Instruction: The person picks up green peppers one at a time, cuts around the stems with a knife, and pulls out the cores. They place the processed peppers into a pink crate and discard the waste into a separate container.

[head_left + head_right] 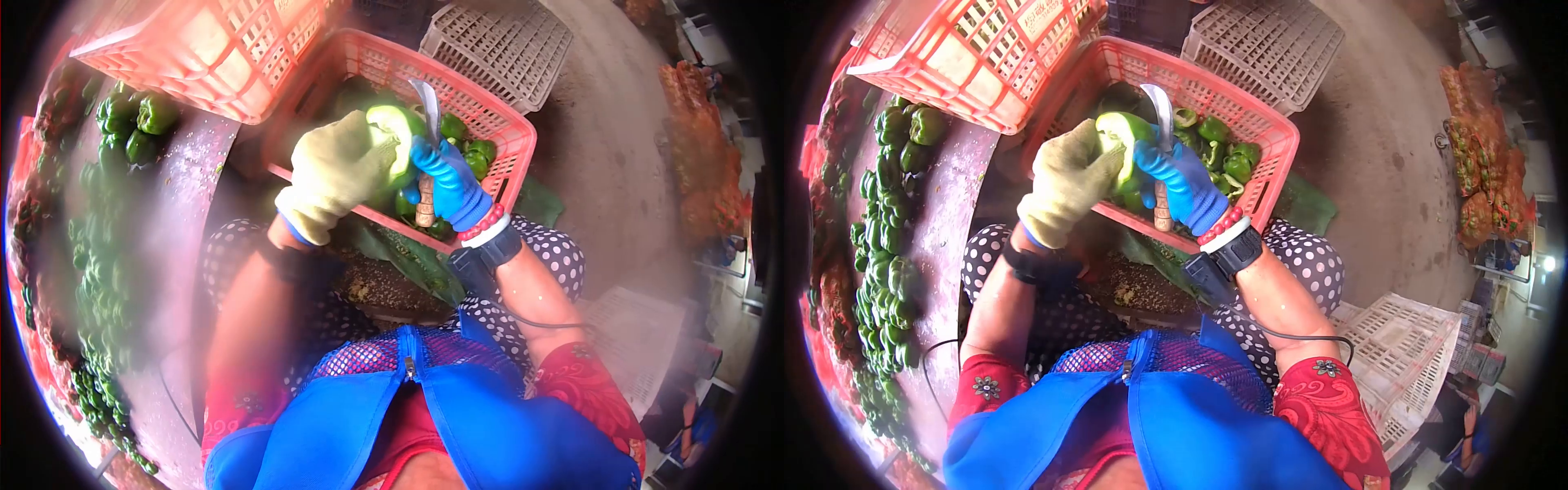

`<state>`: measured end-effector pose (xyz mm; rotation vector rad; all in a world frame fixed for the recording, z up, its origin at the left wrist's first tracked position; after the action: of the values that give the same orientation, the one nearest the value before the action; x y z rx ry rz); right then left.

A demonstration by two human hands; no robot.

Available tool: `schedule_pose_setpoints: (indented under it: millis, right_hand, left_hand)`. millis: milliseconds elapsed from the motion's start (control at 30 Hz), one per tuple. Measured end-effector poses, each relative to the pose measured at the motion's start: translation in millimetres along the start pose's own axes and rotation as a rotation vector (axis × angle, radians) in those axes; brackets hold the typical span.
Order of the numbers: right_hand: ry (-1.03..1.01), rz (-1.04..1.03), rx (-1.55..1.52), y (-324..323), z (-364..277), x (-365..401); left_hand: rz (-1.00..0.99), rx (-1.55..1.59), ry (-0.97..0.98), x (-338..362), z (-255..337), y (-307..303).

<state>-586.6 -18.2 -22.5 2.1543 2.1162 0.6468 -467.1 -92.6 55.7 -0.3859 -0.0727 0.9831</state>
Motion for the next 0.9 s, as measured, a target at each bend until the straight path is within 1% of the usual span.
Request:
schedule_pose_setpoints:
  millis: [33, 100, 167, 200, 300, 400, 500, 533, 600, 633, 667, 700, 733, 767, 833, 867, 900]
  right_hand:
    - [0.013, -0.018, -0.077, 0.4, 1.0, -0.1]
    - [0.024, -0.051, -0.124, 3.5, -0.4, 3.2]
    - [0.026, -0.079, -0.187, 10.4, -3.0, 7.3]
    - [-0.030, -0.185, -0.177, 13.0, -1.6, 5.5]
    - [-0.047, -0.219, -0.238, 14.7, 4.2, -0.3]
    - [0.088, -0.197, -0.388, 14.0, 14.9, -1.5]
    - [0.091, -0.135, -0.354, 15.8, 3.2, 2.4]
    - [0.077, -0.168, -0.342, 14.5, 6.6, 0.3]
    - [0.040, -0.233, -0.318, 8.0, 15.3, -8.6]
    - [0.020, -0.187, -0.314, 8.4, 11.7, -9.5]
    - [0.005, -0.139, -0.311, 10.9, 11.0, -8.9]
    - [-0.006, -0.091, -0.307, 12.0, 9.8, -6.2]
    - [0.029, -0.032, -0.305, 13.0, 5.7, -3.3]
    - [0.019, -0.048, -0.306, 16.9, -0.1, 0.1]
    - [-0.006, -0.077, -0.310, 20.0, -9.5, 4.7]
    - [0.007, -0.227, -0.395, 27.3, -7.6, 4.2]
    - [0.035, -0.251, -0.468, 25.5, -0.8, 5.0]
  left_hand:
    - [-0.104, 0.277, -0.207, -0.8, -17.8, 7.7]
    - [-0.233, 0.599, -0.296, 2.7, -10.6, 12.4]
    - [-0.254, 0.682, -0.330, 4.8, -7.2, 11.9]
    - [-0.265, 0.722, -0.348, 5.4, -5.9, 12.6]
    - [-0.302, 0.871, -0.354, 5.7, 0.0, 17.6]
    - [-0.331, 0.859, -0.334, 4.1, -11.5, 20.8]
    - [-0.282, 1.057, -0.358, 7.8, 5.9, 19.5]
    - [-0.273, 1.044, -0.335, 6.5, 5.4, 19.5]
    - [-0.179, 0.714, -0.234, 4.7, -7.7, 16.3]
    - [-0.135, 0.546, -0.183, 3.3, -7.5, 12.8]
    - [-0.117, 0.354, -0.053, 2.2, 2.0, 8.3]
    - [-0.126, 0.234, 0.032, 2.7, 9.5, 8.0]
    - [-0.131, 0.115, 0.120, 1.7, 18.3, 6.6]
    - [-0.136, -0.003, 0.208, 2.0, 28.7, 7.3]
    - [-0.182, 0.250, -0.075, 2.6, 16.2, 10.5]
    - [-0.207, 0.375, -0.216, 7.0, 13.7, 14.2]
    - [-0.213, 0.522, -0.255, 10.7, 20.6, 13.2]
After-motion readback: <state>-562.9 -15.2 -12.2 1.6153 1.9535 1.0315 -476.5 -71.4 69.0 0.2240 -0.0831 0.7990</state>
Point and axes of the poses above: each hand's wrist, its own x-axis away from the middle knuckle, its own y-axis out of the palm, z = x × y, the point moved 10 cm from there along -x, towards the middle knuckle, and after that the axes turned 13 degrees about x, right-handed, at the moved point
